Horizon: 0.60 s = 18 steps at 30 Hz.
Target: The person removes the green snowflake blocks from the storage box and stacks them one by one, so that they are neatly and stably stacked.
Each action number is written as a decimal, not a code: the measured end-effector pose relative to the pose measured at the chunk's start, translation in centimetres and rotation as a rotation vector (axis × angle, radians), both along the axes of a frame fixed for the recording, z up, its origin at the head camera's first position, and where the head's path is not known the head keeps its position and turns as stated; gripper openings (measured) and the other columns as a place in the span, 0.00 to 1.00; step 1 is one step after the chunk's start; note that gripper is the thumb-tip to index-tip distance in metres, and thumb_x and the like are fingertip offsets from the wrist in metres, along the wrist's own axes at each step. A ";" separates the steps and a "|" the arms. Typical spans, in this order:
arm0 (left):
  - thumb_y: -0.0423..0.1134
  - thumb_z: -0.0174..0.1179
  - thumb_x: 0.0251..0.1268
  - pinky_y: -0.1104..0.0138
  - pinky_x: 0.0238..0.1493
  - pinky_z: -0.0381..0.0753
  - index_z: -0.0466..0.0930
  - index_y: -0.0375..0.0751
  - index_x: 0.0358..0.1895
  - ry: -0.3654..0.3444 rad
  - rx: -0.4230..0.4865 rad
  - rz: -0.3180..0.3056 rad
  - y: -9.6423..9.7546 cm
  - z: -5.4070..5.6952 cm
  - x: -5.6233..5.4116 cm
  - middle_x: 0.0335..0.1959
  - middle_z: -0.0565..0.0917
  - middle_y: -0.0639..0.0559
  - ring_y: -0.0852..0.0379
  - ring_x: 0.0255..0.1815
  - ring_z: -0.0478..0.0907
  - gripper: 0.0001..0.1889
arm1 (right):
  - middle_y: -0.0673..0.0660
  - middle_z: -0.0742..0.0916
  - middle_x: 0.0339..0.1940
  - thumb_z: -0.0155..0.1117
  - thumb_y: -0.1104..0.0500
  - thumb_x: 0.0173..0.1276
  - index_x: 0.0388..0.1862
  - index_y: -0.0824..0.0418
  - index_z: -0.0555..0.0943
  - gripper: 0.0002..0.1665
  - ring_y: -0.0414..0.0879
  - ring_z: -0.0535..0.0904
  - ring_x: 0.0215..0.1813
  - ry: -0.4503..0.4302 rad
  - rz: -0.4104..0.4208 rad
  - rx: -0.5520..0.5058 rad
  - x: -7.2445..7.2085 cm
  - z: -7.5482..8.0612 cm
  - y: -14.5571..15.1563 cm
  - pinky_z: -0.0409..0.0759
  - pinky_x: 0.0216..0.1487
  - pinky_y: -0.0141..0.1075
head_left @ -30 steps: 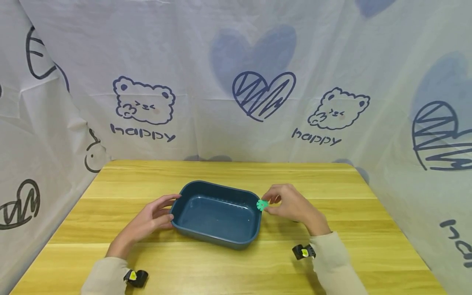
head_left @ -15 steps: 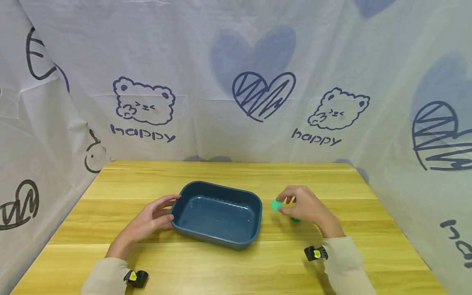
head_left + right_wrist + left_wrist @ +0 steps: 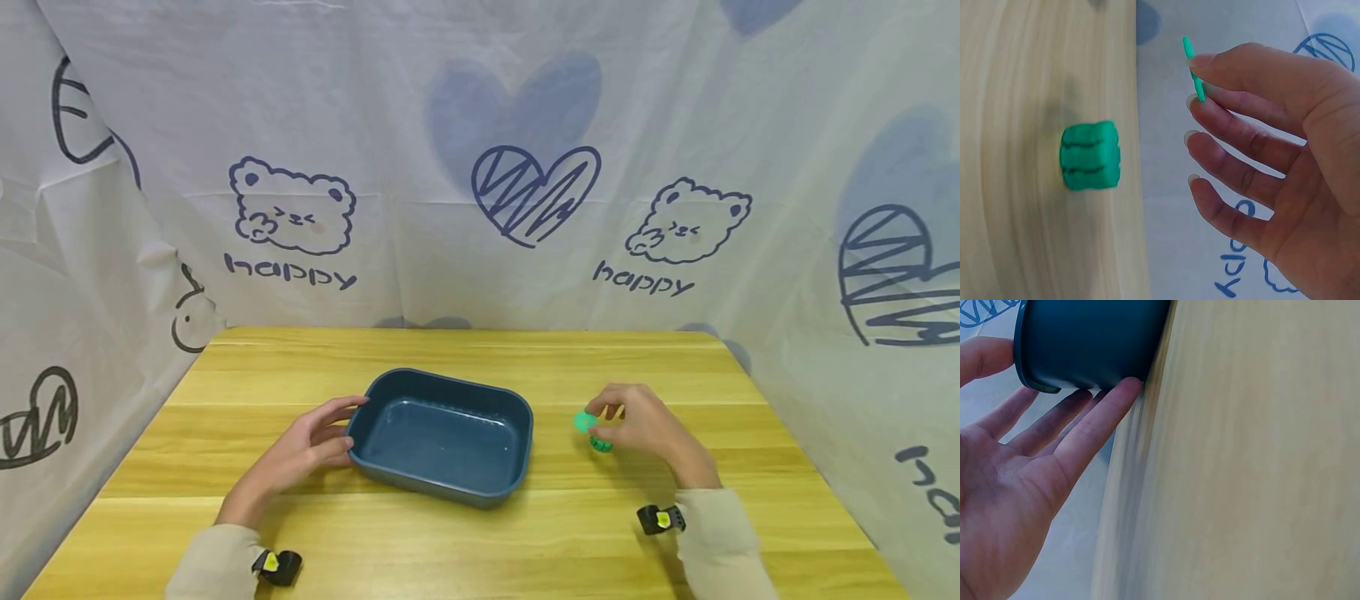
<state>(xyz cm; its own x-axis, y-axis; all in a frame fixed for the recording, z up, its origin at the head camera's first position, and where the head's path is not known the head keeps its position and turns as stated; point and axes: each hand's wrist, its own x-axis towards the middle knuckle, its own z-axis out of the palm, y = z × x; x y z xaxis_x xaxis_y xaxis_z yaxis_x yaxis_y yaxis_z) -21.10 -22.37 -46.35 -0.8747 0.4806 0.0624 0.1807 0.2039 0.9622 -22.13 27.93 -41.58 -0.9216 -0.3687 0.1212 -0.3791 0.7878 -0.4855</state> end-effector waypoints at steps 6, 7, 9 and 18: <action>0.33 0.55 0.78 0.61 0.53 0.90 0.57 0.33 0.79 0.001 0.003 -0.001 0.0 0.0 0.1 0.74 0.63 0.21 0.35 0.66 0.76 0.31 | 0.51 0.90 0.39 0.79 0.60 0.60 0.42 0.59 0.90 0.11 0.44 0.78 0.40 -0.008 -0.005 -0.005 0.0 -0.4 1.0 0.81 0.41 0.34; 0.33 0.55 0.78 0.61 0.53 0.90 0.57 0.33 0.79 0.001 0.004 -0.002 0.0 0.0 0.1 0.74 0.63 0.21 0.34 0.66 0.76 0.31 | 0.51 0.90 0.39 0.79 0.60 0.60 0.42 0.59 0.90 0.11 0.44 0.79 0.40 -0.008 -0.011 -0.004 0.0 -0.5 1.1 0.81 0.40 0.33; 0.33 0.55 0.78 0.61 0.53 0.90 0.57 0.33 0.79 0.002 0.004 -0.001 0.0 0.0 0.1 0.74 0.63 0.21 0.33 0.67 0.75 0.31 | 0.51 0.91 0.39 0.79 0.60 0.60 0.42 0.59 0.90 0.11 0.44 0.79 0.40 -0.007 -0.014 -0.003 0.0 -0.6 1.4 0.81 0.40 0.32; 0.32 0.54 0.77 0.61 0.53 0.90 0.57 0.32 0.79 0.004 0.008 -0.002 0.0 -0.2 0.0 0.74 0.63 0.21 0.31 0.67 0.75 0.31 | 0.52 0.90 0.39 0.78 0.59 0.61 0.42 0.59 0.90 0.11 0.45 0.79 0.40 -0.037 -0.035 0.006 -0.2 -1.4 2.4 0.79 0.37 0.31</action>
